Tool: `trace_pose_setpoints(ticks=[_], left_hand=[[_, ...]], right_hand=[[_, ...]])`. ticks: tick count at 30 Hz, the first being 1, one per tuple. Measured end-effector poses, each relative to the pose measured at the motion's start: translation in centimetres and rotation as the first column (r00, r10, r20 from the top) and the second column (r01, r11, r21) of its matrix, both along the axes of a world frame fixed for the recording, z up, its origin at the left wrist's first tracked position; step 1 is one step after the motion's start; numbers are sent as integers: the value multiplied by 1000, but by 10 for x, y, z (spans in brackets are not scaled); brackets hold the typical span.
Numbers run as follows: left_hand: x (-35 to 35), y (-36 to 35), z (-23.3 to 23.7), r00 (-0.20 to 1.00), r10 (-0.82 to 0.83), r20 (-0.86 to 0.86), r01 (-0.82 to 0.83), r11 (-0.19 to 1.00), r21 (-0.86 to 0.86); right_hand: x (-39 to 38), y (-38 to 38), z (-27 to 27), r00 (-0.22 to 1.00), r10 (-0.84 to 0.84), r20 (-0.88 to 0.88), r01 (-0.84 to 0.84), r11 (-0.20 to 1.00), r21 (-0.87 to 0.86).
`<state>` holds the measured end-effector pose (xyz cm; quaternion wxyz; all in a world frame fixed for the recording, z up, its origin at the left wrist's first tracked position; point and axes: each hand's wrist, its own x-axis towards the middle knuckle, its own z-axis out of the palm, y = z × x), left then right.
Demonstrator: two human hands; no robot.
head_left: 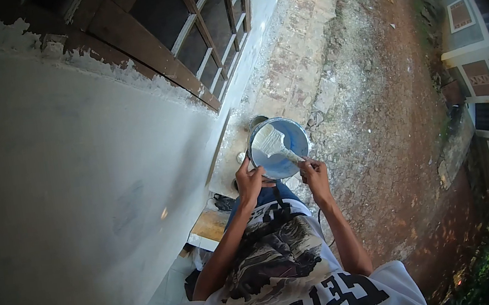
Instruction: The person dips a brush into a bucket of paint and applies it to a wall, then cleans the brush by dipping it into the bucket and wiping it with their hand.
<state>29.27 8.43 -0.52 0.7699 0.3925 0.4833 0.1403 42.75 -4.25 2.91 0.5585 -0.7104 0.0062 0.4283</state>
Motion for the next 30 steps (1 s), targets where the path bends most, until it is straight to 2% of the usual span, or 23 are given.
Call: trace_pose_setpoints(ticks=[7, 9, 15, 20, 24, 30], left_hand=[[-1, -8, -2, 1000, -5, 13, 5, 1000, -4], [-2, -10, -1, 1000, -4, 23, 4, 1000, -17], [-9, -2, 3, 999, 51, 7, -51, 999, 13], [-14, -3, 7, 997, 71, 13, -71, 997, 22], [-15, -6, 3, 997, 74, 26, -75, 997, 16], [-20, 1, 4, 994, 98, 51, -100, 994, 45]], right_hand=[[0, 0, -1, 998, 0, 68, 1, 1000, -13], [-2, -1, 1, 1000, 10, 0, -10, 999, 43], [0, -7, 4, 997, 77, 0, -77, 997, 26], [-6, -2, -8, 988, 78, 131, -82, 996, 30], [-11, 7, 3, 991, 128, 40, -131, 989, 66], [-8, 5, 19, 991, 123, 48, -127, 987, 96]])
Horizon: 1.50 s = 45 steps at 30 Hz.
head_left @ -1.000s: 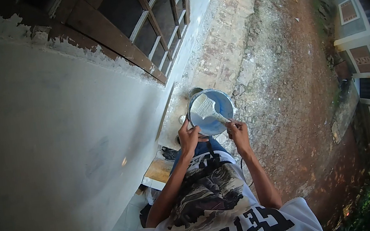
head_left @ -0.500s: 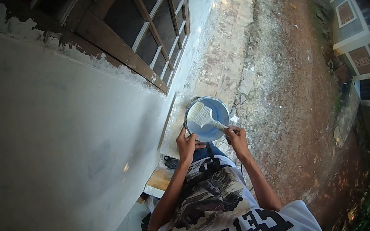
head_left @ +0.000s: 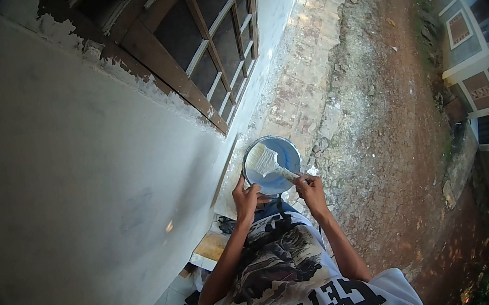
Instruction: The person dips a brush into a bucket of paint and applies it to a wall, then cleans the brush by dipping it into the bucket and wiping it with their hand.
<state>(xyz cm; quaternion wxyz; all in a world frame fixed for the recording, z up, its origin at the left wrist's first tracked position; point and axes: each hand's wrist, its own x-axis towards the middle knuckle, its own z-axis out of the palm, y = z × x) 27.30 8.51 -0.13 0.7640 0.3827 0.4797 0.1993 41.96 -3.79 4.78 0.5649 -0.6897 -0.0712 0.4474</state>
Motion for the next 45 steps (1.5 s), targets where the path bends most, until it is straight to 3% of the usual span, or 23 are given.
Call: trace_pose_setpoints(ticks=[7, 10, 15, 17, 19, 21, 23, 25, 29, 38, 39, 42, 45], left_hand=[[-2, -3, 7, 1000, 18, -9, -18, 1000, 6], [-6, 0, 3, 999, 28, -20, -28, 1000, -6], [-11, 4, 9, 997, 72, -10, -73, 997, -28], [-10, 3, 10, 997, 78, -4, -78, 997, -6], [-8, 2, 14, 999, 50, 16, -49, 999, -4], [-7, 1, 15, 998, 65, 1, -65, 998, 9], [-9, 2, 13, 997, 73, -4, -73, 997, -28], [-12, 4, 14, 997, 81, -4, -81, 996, -33], [-18, 8, 17, 994, 108, 6, -108, 994, -37], [-21, 31, 70, 992, 117, 47, -117, 993, 3], [-22, 34, 73, 991, 116, 65, -117, 993, 20], [-28, 43, 77, 983, 149, 108, -148, 989, -17], [-33, 53, 84, 980, 158, 123, -158, 987, -10]], right_hand=[[-2, 7, 4, 988, 40, 151, -40, 999, 0], [-1, 11, 16, 999, 27, 34, -28, 999, 24], [7, 10, 11, 998, 54, 45, -57, 996, 70], [6, 9, 5, 977, 128, 173, -129, 992, -2], [1, 12, 7, 972, 127, 195, -127, 992, -14], [-2, 13, 10, 982, 154, 109, -155, 988, -1], [-2, 13, 11, 978, 155, 141, -158, 987, 10], [5, 12, 13, 994, 108, 31, -110, 992, 56], [21, 10, 25, 1000, 1, -14, 0, 996, 90], [32, 13, 40, 999, 6, -47, 2, 988, 157], [25, 19, 56, 997, -54, -61, 63, 985, 160], [19, 26, 58, 982, -50, -183, 110, 935, 337], [12, 36, 67, 997, -18, -71, 43, 930, 364]])
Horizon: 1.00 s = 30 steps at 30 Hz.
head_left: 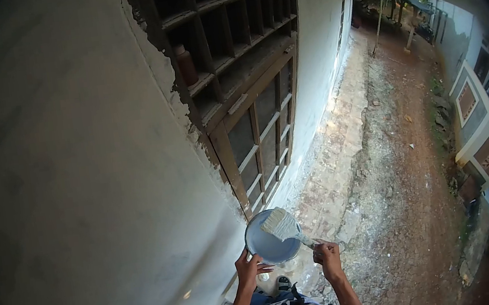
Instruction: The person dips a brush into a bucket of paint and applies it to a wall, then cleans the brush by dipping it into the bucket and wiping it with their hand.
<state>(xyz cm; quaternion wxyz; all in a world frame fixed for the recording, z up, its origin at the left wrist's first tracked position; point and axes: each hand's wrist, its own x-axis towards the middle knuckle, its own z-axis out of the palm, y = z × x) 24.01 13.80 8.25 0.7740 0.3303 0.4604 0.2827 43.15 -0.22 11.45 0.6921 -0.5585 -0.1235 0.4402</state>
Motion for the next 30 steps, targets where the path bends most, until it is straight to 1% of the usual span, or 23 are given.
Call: trace_pose_setpoints(ticks=[4, 6, 7, 8, 10, 12, 16, 18, 20, 23, 25, 29, 30], left_hand=[[-11, 13, 17, 1000, -25, 14, 24, 999, 39], [-16, 18, 18, 998, -53, 13, 52, 996, 71], [-19, 21, 15, 998, -47, 40, 45, 997, 58], [-23, 23, 15, 997, -54, 47, 51, 996, 73], [-28, 27, 17, 996, -49, 76, 48, 999, 14], [-32, 31, 19, 995, -52, 89, 52, 999, -4], [-41, 34, 26, 994, -63, 88, 63, 998, -1], [-45, 38, 28, 994, -67, 86, 67, 998, 4], [-49, 40, 29, 990, -81, 112, 80, 997, 5], [-53, 42, 31, 992, -82, 100, 81, 997, 6], [-58, 44, 30, 991, -88, 100, 87, 996, 10], [-61, 49, 28, 991, -97, 91, 99, 995, -14], [-61, 50, 28, 992, -89, 90, 91, 996, -18]], right_hand=[[-11, 8, 3, 1000, 11, 19, -12, 998, 56], [-19, 11, 11, 999, -4, 35, 3, 1000, 3], [-22, 12, 10, 999, -5, 44, 6, 1000, -15], [-28, 15, 13, 999, -12, 52, 12, 1000, -1], [-41, 20, 26, 998, -64, 30, 64, 998, -10], [-48, 23, 26, 994, -88, 63, 89, 996, -13], [-59, 20, 13, 994, -90, 58, 91, 996, -24], [-62, 19, 4, 996, -90, -13, 90, 996, 25], [-68, 22, -1, 992, -122, 25, 122, 992, 21], [-76, 22, 10, 992, -129, 3, 129, 992, 9], [-82, 23, 10, 986, -166, 1, 166, 986, 1], [-82, 24, 7, 987, -159, -14, 159, 987, 8], [-82, 25, 7, 986, -166, 10, 166, 986, -3]])
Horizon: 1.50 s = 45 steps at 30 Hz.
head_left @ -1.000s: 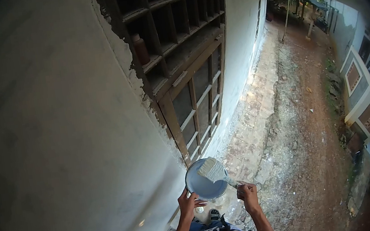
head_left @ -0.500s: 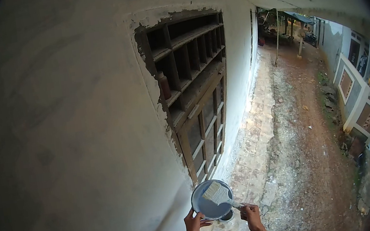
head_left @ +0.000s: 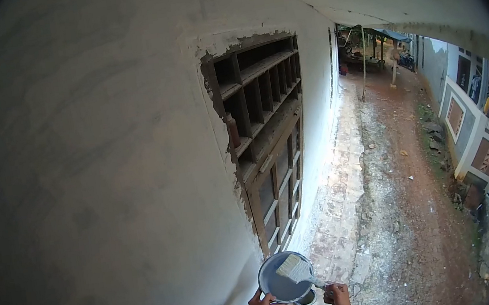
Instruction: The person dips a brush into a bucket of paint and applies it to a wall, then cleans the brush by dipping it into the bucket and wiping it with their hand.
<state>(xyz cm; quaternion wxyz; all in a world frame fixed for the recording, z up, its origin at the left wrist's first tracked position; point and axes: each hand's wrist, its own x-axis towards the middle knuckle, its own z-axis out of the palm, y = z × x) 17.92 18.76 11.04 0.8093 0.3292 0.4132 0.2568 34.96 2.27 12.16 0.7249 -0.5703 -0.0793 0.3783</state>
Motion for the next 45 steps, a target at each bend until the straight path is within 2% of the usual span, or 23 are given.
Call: trace_pose_setpoints(ticks=[6, 8, 15, 18, 20, 24, 26, 28, 31, 32, 34, 38, 40, 45], left_hand=[[6, 3, 7, 1000, 22, 8, -22, 999, 40], [10, 5, 6, 1000, 21, -9, -20, 998, 53], [23, 8, 17, 999, 27, -37, -25, 997, 66], [26, 10, 13, 999, 42, -12, -41, 998, 51], [27, 9, 11, 998, 54, -21, -52, 997, 63], [27, 10, 9, 995, 92, -36, -89, 994, 69], [27, 8, 11, 994, 108, -36, -106, 993, 52], [27, 6, 17, 992, 111, -51, -108, 992, 65], [24, 4, 12, 992, 111, -64, -106, 992, 72], [22, 3, 11, 992, 102, -78, -95, 991, 92], [19, 1, 11, 990, 114, -83, -108, 991, 74], [11, -1, 8, 984, 155, -89, -151, 987, 53], [8, -3, 8, 981, 171, -88, -168, 985, 46], [2, -7, 11, 970, 221, -97, -219, 975, 30]], right_hand=[[15, 5, -12, 998, 15, 54, -11, 998, -69], [23, 5, -18, 988, 90, 125, -78, 992, -94], [45, 9, -14, 985, 124, 123, -114, 990, -89], [55, 14, -18, 980, 190, 67, -188, 982, -26], [53, 21, 0, 969, 184, 163, -165, 979, -123], [67, 17, -21, 981, 190, 49, -188, 982, -33], [78, 19, -19, 959, 285, 1, -285, 959, 10], [70, 29, 37, 968, 249, -39, -251, 966, -56], [63, 44, 94, 976, 219, 12, -216, 970, -110], [71, 46, 95, 950, 310, 21, -309, 950, -36], [73, 53, 109, 929, 371, 17, -371, 925, 77], [69, 62, 118, 923, 385, -27, -381, 920, 91], [63, 63, 120, 953, 298, -51, -297, 954, 24], [65, 67, 138, 916, 399, -39, -399, 917, 12]])
